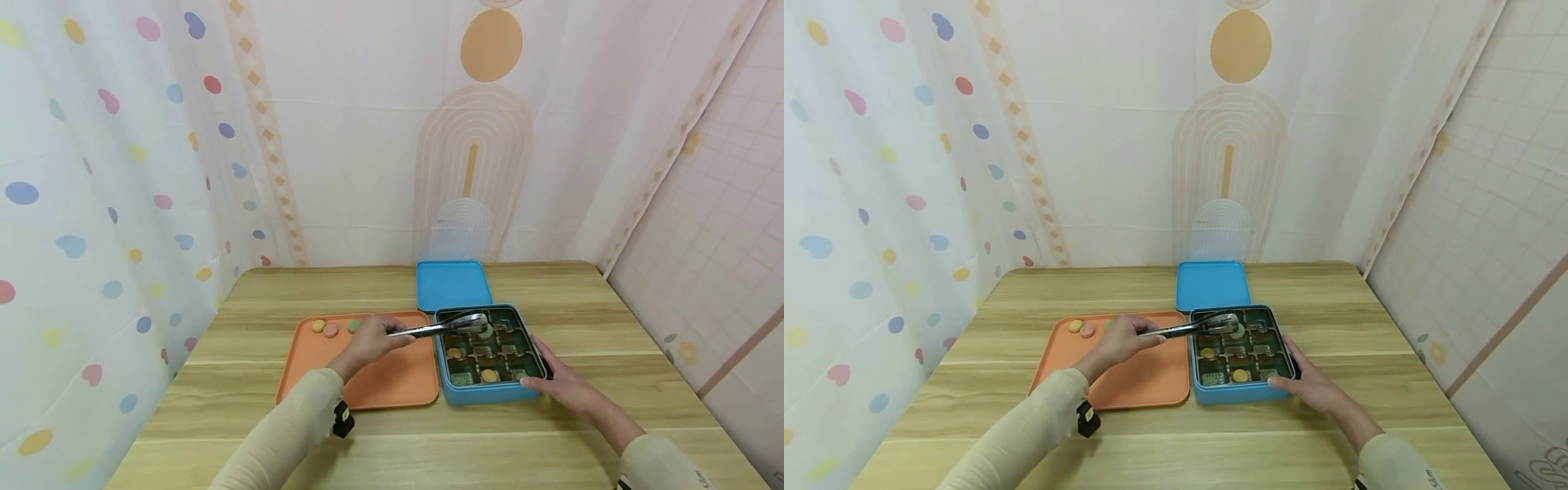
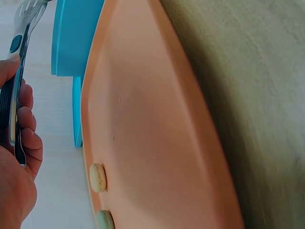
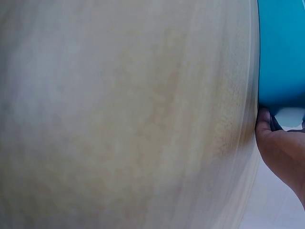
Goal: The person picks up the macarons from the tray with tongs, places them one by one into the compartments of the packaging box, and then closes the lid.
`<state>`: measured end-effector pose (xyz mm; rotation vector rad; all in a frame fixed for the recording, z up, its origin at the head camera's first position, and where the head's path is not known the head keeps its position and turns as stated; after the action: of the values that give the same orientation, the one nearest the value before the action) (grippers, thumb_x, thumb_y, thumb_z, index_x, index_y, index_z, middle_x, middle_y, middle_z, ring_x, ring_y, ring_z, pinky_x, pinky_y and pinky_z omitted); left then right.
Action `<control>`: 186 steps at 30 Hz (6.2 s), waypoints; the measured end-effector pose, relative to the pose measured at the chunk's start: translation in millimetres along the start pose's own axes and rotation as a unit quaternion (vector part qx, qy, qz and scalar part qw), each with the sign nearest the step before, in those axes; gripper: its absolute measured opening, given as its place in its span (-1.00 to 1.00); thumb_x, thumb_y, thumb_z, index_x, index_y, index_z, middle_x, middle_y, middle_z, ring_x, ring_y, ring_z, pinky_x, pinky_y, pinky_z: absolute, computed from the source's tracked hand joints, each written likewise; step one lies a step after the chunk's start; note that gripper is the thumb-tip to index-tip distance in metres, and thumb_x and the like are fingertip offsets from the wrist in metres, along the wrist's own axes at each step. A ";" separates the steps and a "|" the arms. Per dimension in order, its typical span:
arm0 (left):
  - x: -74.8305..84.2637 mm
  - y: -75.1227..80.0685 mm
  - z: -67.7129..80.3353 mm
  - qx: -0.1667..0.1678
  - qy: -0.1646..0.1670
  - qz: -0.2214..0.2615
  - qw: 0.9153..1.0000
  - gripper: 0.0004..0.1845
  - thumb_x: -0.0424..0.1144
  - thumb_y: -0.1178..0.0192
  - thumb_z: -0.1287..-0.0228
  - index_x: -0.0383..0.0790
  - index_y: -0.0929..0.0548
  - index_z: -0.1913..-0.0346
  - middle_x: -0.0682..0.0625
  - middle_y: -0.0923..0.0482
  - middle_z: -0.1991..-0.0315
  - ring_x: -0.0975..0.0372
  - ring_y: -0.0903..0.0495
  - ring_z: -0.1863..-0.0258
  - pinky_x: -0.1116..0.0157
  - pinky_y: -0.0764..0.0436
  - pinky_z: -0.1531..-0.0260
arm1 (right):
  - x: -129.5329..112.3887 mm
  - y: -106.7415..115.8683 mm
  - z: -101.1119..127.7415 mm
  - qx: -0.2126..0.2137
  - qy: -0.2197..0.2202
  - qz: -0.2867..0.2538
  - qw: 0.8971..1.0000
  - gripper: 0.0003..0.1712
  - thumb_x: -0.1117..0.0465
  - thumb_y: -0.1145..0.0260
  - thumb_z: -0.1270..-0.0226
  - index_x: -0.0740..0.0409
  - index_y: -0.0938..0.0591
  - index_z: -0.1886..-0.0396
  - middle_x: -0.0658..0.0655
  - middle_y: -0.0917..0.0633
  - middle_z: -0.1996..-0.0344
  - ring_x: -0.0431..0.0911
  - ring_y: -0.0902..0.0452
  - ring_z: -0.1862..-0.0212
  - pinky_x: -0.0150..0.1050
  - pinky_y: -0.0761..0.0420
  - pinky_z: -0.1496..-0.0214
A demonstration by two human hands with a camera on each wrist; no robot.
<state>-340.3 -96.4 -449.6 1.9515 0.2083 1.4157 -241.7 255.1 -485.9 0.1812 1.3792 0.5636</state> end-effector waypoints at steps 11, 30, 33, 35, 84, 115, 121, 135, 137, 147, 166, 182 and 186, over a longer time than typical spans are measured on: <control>-1.7 -3.4 -0.4 -0.005 0.017 0.003 1.000 -0.84 0.00 -0.39 -0.25 0.01 -0.78 0.30 0.10 -0.51 0.59 0.26 -0.28 0.66 0.32 -0.28 0.61 | 1.2 -0.6 -2.7 0.001 0.005 -0.017 1.000 0.15 0.06 -0.37 -0.36 -0.02 0.24 -0.63 0.46 0.24 -0.52 0.43 0.37 -0.48 0.44 0.18 -0.35; -13.6 20.1 7.2 0.026 0.056 0.051 0.997 -0.70 0.05 -0.44 -0.16 0.01 -0.79 0.11 0.06 -0.67 0.36 0.19 -0.49 0.50 0.24 -0.48 0.48 | 2.1 0.7 -2.0 0.005 0.010 -0.012 1.000 0.15 0.03 -0.37 -0.37 0.03 0.23 -0.63 0.44 0.25 -0.53 0.43 0.39 -0.48 0.44 0.18 -0.34; -18.1 26.1 9.0 0.035 0.056 0.051 0.997 -0.69 0.03 -0.45 -0.16 -0.02 -0.79 0.09 0.07 -0.69 0.28 0.20 -0.54 0.45 0.24 -0.52 0.44 | 2.1 1.1 -2.1 0.004 0.012 -0.013 1.000 0.13 0.05 -0.36 -0.38 0.04 0.23 -0.63 0.44 0.25 -0.53 0.43 0.39 -0.48 0.44 0.18 -0.34; -21.1 30.3 10.4 0.041 0.057 0.044 0.997 -0.67 0.03 -0.45 -0.16 -0.02 -0.78 0.07 0.09 -0.70 0.24 0.20 -0.58 0.41 0.24 -0.55 0.41 | 2.1 1.2 -2.1 0.004 0.012 -0.013 1.000 0.13 0.05 -0.35 -0.38 0.04 0.23 -0.63 0.44 0.25 -0.53 0.43 0.39 -0.48 0.44 0.18 -0.34; -111.3 125.5 81.6 0.096 0.102 -0.069 0.988 -0.74 -0.05 -0.47 -0.15 -0.15 -0.77 0.23 0.04 -0.61 0.46 0.20 -0.40 0.50 0.32 -0.39 0.50 | 4.7 2.9 -5.8 0.007 0.011 0.006 1.000 0.16 0.01 -0.38 -0.35 -0.02 0.24 -0.63 0.43 0.20 -0.53 0.44 0.35 -0.48 0.46 0.14 -0.32; -129.3 114.4 91.3 0.071 0.143 -0.082 0.984 -0.76 -0.01 -0.44 -0.18 -0.09 -0.74 0.23 0.05 -0.48 0.56 0.20 -0.39 0.57 0.30 -0.38 0.58 | 4.6 -1.4 -3.4 0.002 0.013 0.005 1.000 0.14 0.05 -0.36 -0.37 -0.02 0.24 -0.63 0.44 0.20 -0.53 0.47 0.33 -0.47 0.48 0.16 -0.31; -131.0 113.0 89.5 0.071 0.144 -0.084 0.983 -0.79 -0.03 -0.45 -0.17 -0.05 -0.75 0.24 0.05 -0.50 0.57 0.20 -0.40 0.59 0.31 -0.39 0.58 | 3.2 0.5 -4.1 0.006 0.008 0.018 1.000 0.15 0.02 -0.36 -0.37 -0.03 0.26 -0.63 0.46 0.22 -0.52 0.50 0.36 -0.45 0.50 0.18 -0.29; -130.2 112.4 88.7 0.086 0.132 -0.087 0.984 -0.80 -0.06 -0.43 -0.21 -0.11 -0.76 0.25 0.07 -0.48 0.60 0.21 -0.40 0.61 0.31 -0.38 0.61 | 2.9 0.7 -3.6 0.008 0.009 0.026 1.000 0.15 0.01 -0.36 -0.36 -0.02 0.23 -0.63 0.44 0.19 -0.53 0.48 0.32 -0.47 0.49 0.14 -0.30; -129.6 112.8 88.8 0.090 0.132 -0.093 0.983 -0.81 -0.06 -0.43 -0.20 -0.10 -0.77 0.26 0.08 -0.48 0.60 0.23 -0.40 0.61 0.33 -0.37 0.61 | 3.2 0.8 -3.8 0.008 0.009 0.025 1.000 0.15 0.01 -0.36 -0.37 -0.02 0.24 -0.63 0.44 0.19 -0.53 0.48 0.33 -0.46 0.49 0.14 -0.30; -128.0 114.7 88.7 0.106 0.120 -0.107 0.981 -0.86 -0.14 -0.45 -0.17 -0.14 -0.77 0.35 0.11 -0.51 0.58 0.22 -0.39 0.55 0.33 -0.34 0.54 | 2.4 0.0 -3.0 0.007 0.009 0.021 1.000 0.15 0.02 -0.36 -0.37 -0.01 0.23 -0.63 0.43 0.20 -0.53 0.46 0.34 -0.47 0.48 0.17 -0.31; -109.0 117.5 82.4 0.111 0.116 -0.104 0.982 -0.86 -0.14 -0.42 -0.21 -0.15 -0.80 0.30 0.08 -0.64 0.43 0.22 -0.42 0.47 0.31 -0.38 0.46 | 5.0 1.3 -4.4 0.012 0.010 0.035 0.999 0.14 -0.02 -0.37 -0.36 0.00 0.21 -0.63 0.43 0.19 -0.53 0.47 0.33 -0.46 0.48 0.17 -0.31; -74.0 101.6 57.7 0.084 0.097 -0.078 0.989 -0.85 -0.09 -0.40 -0.24 -0.08 -0.80 0.25 0.05 -0.58 0.47 0.21 -0.35 0.53 0.29 -0.33 0.52 | 2.2 -0.6 -3.7 0.009 0.002 0.021 1.000 0.14 -0.02 -0.36 -0.36 -0.07 0.22 -0.63 0.41 0.18 -0.54 0.44 0.34 -0.48 0.48 0.14 -0.31; -66.5 96.4 48.4 0.078 0.091 -0.074 0.990 -0.84 -0.06 -0.40 -0.23 -0.06 -0.81 0.26 0.05 -0.56 0.53 0.21 -0.33 0.57 0.29 -0.30 0.54 | 4.0 0.6 -4.3 0.013 0.003 0.019 1.000 0.14 -0.03 -0.37 -0.36 -0.06 0.20 -0.64 0.41 0.16 -0.54 0.43 0.31 -0.49 0.45 0.11 -0.33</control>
<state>-348.9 -222.8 -448.3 1.8853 0.5525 1.5158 -245.6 256.7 -490.0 0.2271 1.3916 0.5797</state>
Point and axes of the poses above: each hand's wrist, its own z-axis away from the middle knuckle, its own y-axis out of the back of the hand, x = y × z, the point moved 5 cm from there along -z, towards the middle knuckle
